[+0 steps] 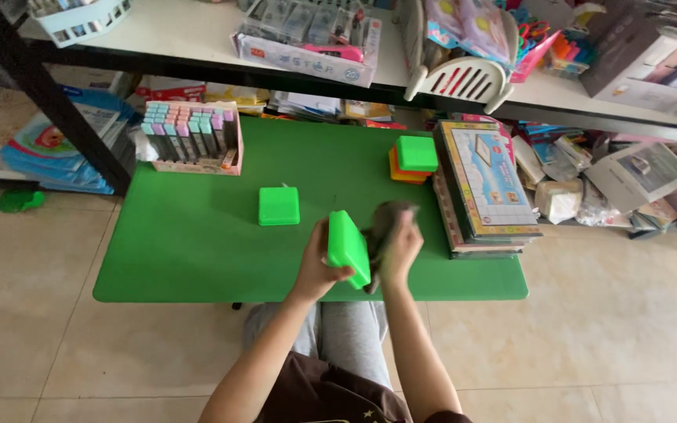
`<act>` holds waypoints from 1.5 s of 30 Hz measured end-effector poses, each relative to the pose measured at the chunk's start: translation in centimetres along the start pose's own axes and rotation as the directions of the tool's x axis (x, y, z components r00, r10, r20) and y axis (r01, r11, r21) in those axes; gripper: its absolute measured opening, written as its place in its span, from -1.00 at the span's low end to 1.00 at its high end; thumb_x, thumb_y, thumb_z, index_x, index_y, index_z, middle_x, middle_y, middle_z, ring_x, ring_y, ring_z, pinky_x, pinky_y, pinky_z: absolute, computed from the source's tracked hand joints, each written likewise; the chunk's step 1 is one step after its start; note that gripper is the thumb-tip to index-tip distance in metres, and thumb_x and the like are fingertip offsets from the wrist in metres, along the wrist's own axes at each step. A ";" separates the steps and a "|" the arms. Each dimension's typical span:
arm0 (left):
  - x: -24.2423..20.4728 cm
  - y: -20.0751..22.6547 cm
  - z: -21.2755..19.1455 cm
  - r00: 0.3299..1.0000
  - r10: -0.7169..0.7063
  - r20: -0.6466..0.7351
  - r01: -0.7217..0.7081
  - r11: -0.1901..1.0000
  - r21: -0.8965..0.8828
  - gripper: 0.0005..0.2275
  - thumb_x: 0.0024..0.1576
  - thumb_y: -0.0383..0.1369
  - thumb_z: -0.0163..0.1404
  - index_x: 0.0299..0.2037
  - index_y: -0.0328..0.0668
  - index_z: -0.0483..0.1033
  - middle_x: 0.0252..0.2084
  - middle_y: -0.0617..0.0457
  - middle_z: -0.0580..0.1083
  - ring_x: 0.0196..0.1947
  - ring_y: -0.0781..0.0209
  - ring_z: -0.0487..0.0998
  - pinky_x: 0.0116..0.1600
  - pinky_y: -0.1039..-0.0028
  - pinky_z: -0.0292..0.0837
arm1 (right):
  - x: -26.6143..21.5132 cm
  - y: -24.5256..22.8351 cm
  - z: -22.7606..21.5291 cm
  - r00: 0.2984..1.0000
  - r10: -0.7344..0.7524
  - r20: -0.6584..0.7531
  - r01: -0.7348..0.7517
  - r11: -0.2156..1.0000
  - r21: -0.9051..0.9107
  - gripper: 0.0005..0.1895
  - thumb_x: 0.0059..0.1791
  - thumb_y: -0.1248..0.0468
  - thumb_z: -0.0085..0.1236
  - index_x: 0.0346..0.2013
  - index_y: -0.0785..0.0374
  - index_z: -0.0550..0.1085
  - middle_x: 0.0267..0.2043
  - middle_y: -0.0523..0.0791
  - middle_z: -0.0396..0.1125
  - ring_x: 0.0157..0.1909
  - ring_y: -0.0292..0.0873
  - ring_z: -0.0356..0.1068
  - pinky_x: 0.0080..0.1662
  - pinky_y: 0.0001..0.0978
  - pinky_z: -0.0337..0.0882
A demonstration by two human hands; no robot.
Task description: Wiping colored plastic blocks with a cloth and organizing them on a table.
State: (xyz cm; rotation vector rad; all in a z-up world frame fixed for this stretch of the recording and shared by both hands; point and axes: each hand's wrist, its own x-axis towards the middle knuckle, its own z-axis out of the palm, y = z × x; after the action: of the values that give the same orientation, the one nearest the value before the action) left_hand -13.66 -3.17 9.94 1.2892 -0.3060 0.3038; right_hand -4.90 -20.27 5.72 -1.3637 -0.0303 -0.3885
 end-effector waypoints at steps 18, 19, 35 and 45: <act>-1.3 -5.3 -3.1 0.920 -0.306 0.245 0.377 0.864 -0.334 -0.11 0.00 0.20 0.24 0.26 -0.55 0.33 0.01 -0.11 0.44 -0.07 0.27 0.55 -0.07 0.46 0.61 | -1.0 -11.3 5.3 0.533 -0.620 0.575 0.792 0.605 -0.081 -0.83 -0.14 0.34 0.01 -0.32 0.35 0.48 -0.16 0.03 0.43 -0.13 0.11 0.39 -0.05 -0.10 0.42; -1.4 -4.6 -2.8 0.920 -0.305 0.247 0.377 0.864 -0.335 -0.11 0.00 0.20 0.24 0.26 -0.55 0.33 0.01 -0.11 0.44 -0.07 0.27 0.55 -0.07 0.46 0.61 | -0.8 -10.8 4.9 0.533 -0.620 0.576 0.793 0.604 -0.083 -0.83 -0.14 0.34 0.01 -0.32 0.35 0.48 -0.16 0.03 0.43 -0.13 0.11 0.39 -0.05 -0.10 0.42; -0.4 -1.2 -0.2 0.991 -0.055 0.123 0.066 0.994 -0.090 0.07 -0.16 0.14 0.35 0.45 -0.37 0.09 0.51 -0.12 -0.05 0.56 -0.12 0.04 0.57 0.12 0.09 | -2.7 -4.7 3.5 0.979 -0.058 0.196 0.136 0.900 -0.414 -0.63 0.12 0.15 -0.13 -0.25 0.37 0.55 -0.49 -0.05 0.43 -0.46 -0.20 0.43 -0.35 -0.34 0.43; -1.3 -7.0 -3.4 0.886 -0.419 0.197 0.451 0.879 -0.156 -0.01 0.02 0.23 0.17 0.51 -0.43 0.22 0.13 -0.19 0.48 -0.06 0.10 0.48 -0.13 0.42 0.46 | -0.8 -6.8 1.3 0.944 -0.185 0.274 0.286 0.871 -0.398 -0.69 0.17 0.20 -0.12 -0.26 0.41 0.44 -0.35 0.07 0.34 -0.32 0.03 0.34 -0.22 -0.19 0.40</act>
State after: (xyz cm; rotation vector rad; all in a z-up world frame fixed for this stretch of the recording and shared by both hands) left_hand -11.99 -1.67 2.34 1.1491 -0.1652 -0.2132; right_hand -7.30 -19.84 12.27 -1.8535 -0.3229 -0.4604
